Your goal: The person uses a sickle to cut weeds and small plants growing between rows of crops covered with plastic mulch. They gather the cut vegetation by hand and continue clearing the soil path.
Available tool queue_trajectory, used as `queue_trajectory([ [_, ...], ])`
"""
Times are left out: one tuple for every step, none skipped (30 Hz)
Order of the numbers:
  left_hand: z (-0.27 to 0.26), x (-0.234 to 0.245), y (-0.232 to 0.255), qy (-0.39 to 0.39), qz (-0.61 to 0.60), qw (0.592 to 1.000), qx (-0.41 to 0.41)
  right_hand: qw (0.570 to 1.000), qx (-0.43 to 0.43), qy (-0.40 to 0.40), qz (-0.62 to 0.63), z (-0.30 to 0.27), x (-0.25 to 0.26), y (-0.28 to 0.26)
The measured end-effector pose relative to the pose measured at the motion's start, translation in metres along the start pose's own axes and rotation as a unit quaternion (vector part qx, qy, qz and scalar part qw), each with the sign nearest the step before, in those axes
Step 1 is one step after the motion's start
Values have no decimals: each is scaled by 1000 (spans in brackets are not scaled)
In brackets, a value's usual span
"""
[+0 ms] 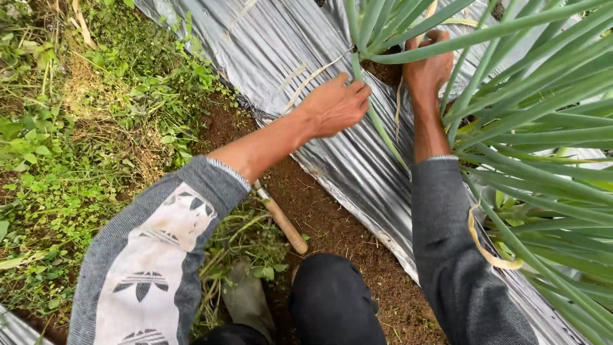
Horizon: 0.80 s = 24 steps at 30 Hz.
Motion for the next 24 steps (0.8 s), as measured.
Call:
queue_trajectory([
  [3,9,-3,43,35,998,-38,996,50,73,5,6,-10,4],
  [4,19,-11,86,76,991,-75,984,100,149,14,13,-20,3],
  [10,22,-15,87,79,990,-76,983,99,151,15,15,-19,5],
  [15,25,-17,114,110,984,-82,987,107,112,45,16,-21,7],
  [20,26,-19,141,142,976,-88,988,115,73,75,15,-23,10],
  [21,19,-20,141,139,976,-89,988,114,71,73,9,-16,11],
  [23,10,-23,128,186,973,-51,991,109,26,69,3,-12,12],
  [28,4,-26,118,234,965,-17,993,100,-16,63,-1,-5,16],
  [30,-8,-31,122,233,965,-22,994,95,-14,59,-7,3,9],
  [32,-21,-34,122,211,970,-4,993,106,-41,31,-15,10,3],
  [35,-35,-37,122,189,974,15,991,116,-68,4,-23,17,-3],
  [33,-44,-38,125,189,974,10,992,112,-66,1,-32,23,-6],
  [30,-51,-39,161,220,962,4,984,138,-107,34,-41,29,-11],
  [25,-58,-42,197,251,948,2,973,167,-147,68,-49,33,-18],
  [20,-63,-41,198,251,947,0,973,165,-146,67,-60,49,-26],
  [14,-67,-40,233,201,952,-4,968,162,-163,100,-71,63,-34],
  [7,-71,-39,266,149,952,-6,961,159,-180,134,-82,77,-42],
  [2,-67,-39,267,149,952,-8,962,158,-179,134,-88,85,-47],
  [-3,-65,-40,241,44,969,-13,955,131,-199,180,-94,93,-52],
  [-8,-63,-39,213,-64,975,-15,944,105,-218,224,-101,102,-56],
  [-11,-63,-40,214,-64,974,-16,944,105,-217,223,-103,106,-61],
  [-14,-64,-41,195,-109,975,9,933,98,-220,267,-106,111,-67],
  [-18,-65,-42,175,-153,972,32,919,92,-222,311,-110,117,-72],
  [-15,-76,-43,176,-153,972,34,919,93,-223,311,-112,116,-77],
])
Point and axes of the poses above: each hand's wrist, its own z-axis towards the middle knuckle, its own x-axis out of the back of the hand, y = z × x, the point moved 2 cm from there along z, towards the middle knuckle, and after that the axes turned 14 degrees about -z, right-handed, at the moved point
